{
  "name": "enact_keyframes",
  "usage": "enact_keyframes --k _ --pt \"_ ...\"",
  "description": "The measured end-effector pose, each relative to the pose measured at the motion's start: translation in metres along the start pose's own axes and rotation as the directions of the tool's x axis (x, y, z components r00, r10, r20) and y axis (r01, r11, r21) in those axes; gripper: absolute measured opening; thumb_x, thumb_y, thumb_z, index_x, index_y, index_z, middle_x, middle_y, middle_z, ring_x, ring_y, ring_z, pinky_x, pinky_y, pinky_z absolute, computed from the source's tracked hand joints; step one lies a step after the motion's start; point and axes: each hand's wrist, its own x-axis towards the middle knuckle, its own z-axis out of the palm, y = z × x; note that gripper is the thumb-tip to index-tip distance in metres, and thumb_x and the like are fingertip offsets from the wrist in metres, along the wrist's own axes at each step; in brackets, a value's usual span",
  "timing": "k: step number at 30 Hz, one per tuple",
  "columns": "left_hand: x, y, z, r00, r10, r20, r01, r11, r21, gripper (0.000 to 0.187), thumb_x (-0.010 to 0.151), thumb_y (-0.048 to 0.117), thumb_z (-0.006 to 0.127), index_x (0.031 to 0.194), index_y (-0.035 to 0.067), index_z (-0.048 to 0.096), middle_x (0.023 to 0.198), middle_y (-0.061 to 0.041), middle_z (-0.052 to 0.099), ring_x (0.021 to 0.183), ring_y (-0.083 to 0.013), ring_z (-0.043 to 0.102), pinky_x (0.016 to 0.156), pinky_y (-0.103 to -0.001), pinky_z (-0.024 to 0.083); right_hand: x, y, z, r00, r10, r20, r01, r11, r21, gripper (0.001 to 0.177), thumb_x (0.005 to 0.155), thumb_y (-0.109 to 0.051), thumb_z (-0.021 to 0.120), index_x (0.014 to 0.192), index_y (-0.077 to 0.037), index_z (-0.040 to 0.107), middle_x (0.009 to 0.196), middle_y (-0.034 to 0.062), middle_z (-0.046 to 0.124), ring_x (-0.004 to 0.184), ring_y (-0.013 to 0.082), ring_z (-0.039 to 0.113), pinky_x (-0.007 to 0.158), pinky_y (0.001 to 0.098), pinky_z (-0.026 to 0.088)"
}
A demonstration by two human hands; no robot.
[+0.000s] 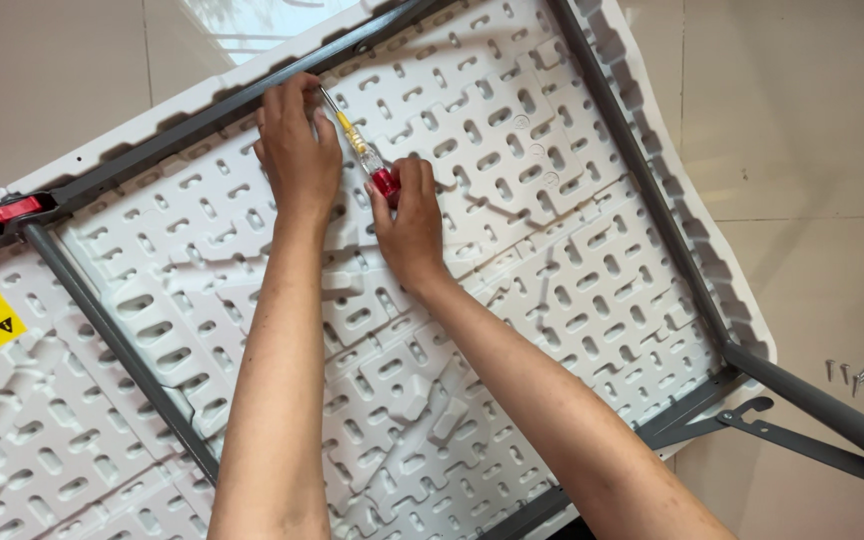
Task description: The person uses a screwdriver to fasten screws into the metal frame of an overturned bed base. They repeatedly pick up screws from the floor and tighten them at various points along the frame's perimeter.
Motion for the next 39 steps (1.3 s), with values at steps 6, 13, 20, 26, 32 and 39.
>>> enact_keyframes --k 6,13,20,26,32,39 --pt "-0.003 -0.001 0.005 0.997 0.056 -0.059 -0.058 0.998 -0.04 0.044 0.095 0.01 0.062 0.138 0.016 0.055 0.128 -0.002 0.06 0.124 -0.0275 0.052 0.1 -0.051 0.039 0.001 0.0 -0.001 0.999 -0.027 -0.033 0.029 0.999 0.044 0.032 0.099 -0.005 0.06 0.13 -0.004 0.051 0.116 0.0148 0.059 0.105 0.0324 0.063 0.089 0.0406 0.052" --pt "-0.006 -0.005 0.009 0.998 0.053 0.015 -0.055 0.99 0.131 0.054 0.098 0.012 0.059 0.149 0.028 0.053 0.137 -0.002 0.055 0.128 -0.0258 0.049 0.101 -0.051 0.039 0.002 -0.008 -0.006 0.996 0.071 0.058 -0.075 0.995 0.069 0.033 0.105 -0.016 0.06 0.137 -0.009 0.057 0.113 0.0121 0.059 0.096 0.026 0.065 0.083 0.0364 0.053" --pt "-0.007 -0.001 0.006 1.0 0.008 0.007 -0.008 1.0 0.02 0.039 0.097 0.015 0.059 0.136 0.016 0.057 0.134 -0.001 0.057 0.129 -0.0249 0.049 0.104 -0.053 0.036 -0.002 0.002 -0.003 1.0 0.03 -0.003 -0.029 0.994 0.104 0.029 0.099 -0.014 0.061 0.126 -0.004 0.057 0.11 0.0147 0.053 0.092 0.0275 0.063 0.083 0.0376 0.053" --pt "-0.008 0.0 0.004 1.0 0.015 0.005 -0.015 1.0 0.01 0.033 0.095 0.012 0.06 0.128 0.015 0.059 0.13 -0.004 0.058 0.127 -0.0271 0.049 0.104 -0.053 0.036 -0.001 0.002 -0.001 0.998 0.06 0.023 -0.061 0.998 0.02 0.023 0.103 -0.017 0.062 0.119 -0.003 0.053 0.109 0.0159 0.06 0.096 0.0343 0.062 0.083 0.042 0.05" --pt "-0.02 0.007 0.002 0.998 0.057 0.016 -0.058 0.998 0.023 0.029 0.096 0.01 0.059 0.124 0.017 0.061 0.123 0.0 0.062 0.121 -0.0271 0.053 0.102 -0.051 0.038 -0.001 0.0 -0.001 0.999 0.025 0.022 -0.026 0.998 0.053 0.031 0.106 -0.018 0.056 0.134 -0.006 0.052 0.115 0.016 0.063 0.102 0.0329 0.064 0.088 0.0415 0.051" --pt "-0.036 0.005 -0.005 1.0 0.015 -0.014 -0.016 0.994 -0.108 0.029 0.098 0.004 0.058 0.126 0.008 0.054 0.129 -0.011 0.054 0.123 -0.0293 0.054 0.105 -0.048 0.044 -0.004 0.0 -0.007 0.998 0.055 0.007 -0.055 0.988 0.145 0.031 0.104 -0.011 0.056 0.135 -0.005 0.057 0.116 0.0158 0.066 0.101 0.0282 0.067 0.091 0.0365 0.053"
